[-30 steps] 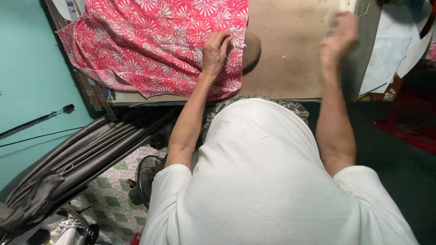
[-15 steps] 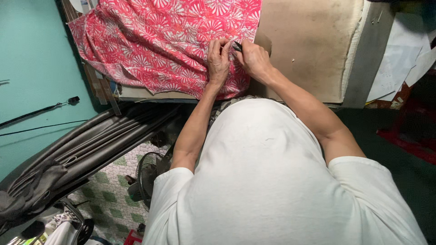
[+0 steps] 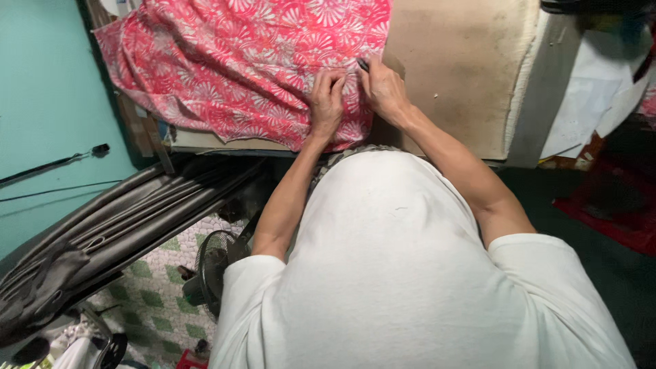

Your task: The person irons a pink patterned cloth on a workbench. They repeatedly smooth the fabric with their hands, use a steam iron to press it, and reposition the cloth to cover different areas. The person also uses a ruler to measure and align the fabric before ironing.

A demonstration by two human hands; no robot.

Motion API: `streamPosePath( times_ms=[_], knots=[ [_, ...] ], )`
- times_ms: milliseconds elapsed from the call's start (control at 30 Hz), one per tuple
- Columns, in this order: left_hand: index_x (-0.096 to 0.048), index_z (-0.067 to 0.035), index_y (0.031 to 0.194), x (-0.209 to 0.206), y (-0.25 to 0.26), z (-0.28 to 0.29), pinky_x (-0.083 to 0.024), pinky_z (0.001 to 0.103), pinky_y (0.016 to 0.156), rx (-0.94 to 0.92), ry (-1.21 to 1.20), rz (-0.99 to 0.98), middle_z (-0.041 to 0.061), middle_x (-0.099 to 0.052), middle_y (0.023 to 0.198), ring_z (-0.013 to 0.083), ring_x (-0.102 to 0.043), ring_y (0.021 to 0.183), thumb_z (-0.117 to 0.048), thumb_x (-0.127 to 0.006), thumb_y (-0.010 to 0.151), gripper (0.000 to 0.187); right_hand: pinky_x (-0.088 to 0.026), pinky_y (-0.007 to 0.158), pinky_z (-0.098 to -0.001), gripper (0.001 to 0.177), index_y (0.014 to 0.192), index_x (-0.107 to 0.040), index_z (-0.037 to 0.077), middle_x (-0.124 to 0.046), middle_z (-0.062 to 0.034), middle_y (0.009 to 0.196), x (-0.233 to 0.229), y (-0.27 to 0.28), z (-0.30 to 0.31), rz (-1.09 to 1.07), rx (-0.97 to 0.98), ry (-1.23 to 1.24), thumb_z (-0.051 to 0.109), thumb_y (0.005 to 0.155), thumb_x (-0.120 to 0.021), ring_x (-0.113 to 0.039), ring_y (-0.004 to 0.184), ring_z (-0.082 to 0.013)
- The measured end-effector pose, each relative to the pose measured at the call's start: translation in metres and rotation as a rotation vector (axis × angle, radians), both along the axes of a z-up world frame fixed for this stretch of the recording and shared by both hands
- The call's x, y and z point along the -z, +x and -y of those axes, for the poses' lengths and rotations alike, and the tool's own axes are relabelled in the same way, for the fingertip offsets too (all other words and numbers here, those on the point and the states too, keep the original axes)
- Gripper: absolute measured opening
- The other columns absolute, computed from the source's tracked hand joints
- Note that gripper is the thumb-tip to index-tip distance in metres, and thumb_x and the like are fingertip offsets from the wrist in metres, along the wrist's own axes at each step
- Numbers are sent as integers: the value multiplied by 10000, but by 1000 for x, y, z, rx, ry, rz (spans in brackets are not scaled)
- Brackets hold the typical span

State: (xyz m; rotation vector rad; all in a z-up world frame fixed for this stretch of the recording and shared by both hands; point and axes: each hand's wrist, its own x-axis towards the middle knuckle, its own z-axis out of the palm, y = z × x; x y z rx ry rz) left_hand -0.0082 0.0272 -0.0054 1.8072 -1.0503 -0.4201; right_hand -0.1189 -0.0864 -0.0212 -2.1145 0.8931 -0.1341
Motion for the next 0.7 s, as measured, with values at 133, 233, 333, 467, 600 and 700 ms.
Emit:
streamPosePath(
  times_ms=[133,233,333,467,600,700],
  knots=[
    [-529,-34,803,11,6,-52,-351,473,718,315,262,50,150,-540,753,334,-491,725,-166,-471,1063,298,-497,737,-475,237,1158,-627,48,-724,-199,1000,17,-78,35,134,318,-102,222,997,-636,-682,855,-398],
    [-610,-12,997,19,-6,-82,-419,427,753,247,240,311,141,-531,929,312,-508,859,-214,-657,991,207,-467,620,-544,239,1083,-635,155,-710,-173,898,24,-162,74,-272,710,-192,378,997,-621,-635,749,-449],
    [-509,-65,1411,28,-15,-58,-444,452,1137,235,194,567,136,-565,1366,296,-516,1293,-305,-667,1028,479,-474,757,-456,236,1128,-602,-54,-634,-213,1050,22,-229,93,-260,646,-618,172,1064,-627,-590,938,-337],
    [-270,-118,1591,32,-24,-11,-239,509,1290,301,255,815,158,-179,1650,343,-225,1545,-516,-631,1115,718,-445,618,-491,184,1071,-571,-16,-502,-188,984,21,-266,101,-437,581,-778,153,1090,-642,-538,771,-376],
    [-207,-84,1611,33,-32,9,-106,578,1272,456,465,860,217,-72,1632,370,-61,1530,-659,-626,1169,838,-499,540,-430,182,1024,-536,10,-436,-124,994,23,-270,106,-481,583,-856,121,1064,-675,-598,697,-332],
    [-231,-94,1597,33,-34,9,-155,599,1234,487,553,885,230,-152,1612,394,-157,1508,-726,-736,1096,952,-474,632,-450,291,1062,-565,27,-468,-123,1000,26,-271,109,-562,609,-885,192,1007,-798,-547,800,-322]
  ],
)
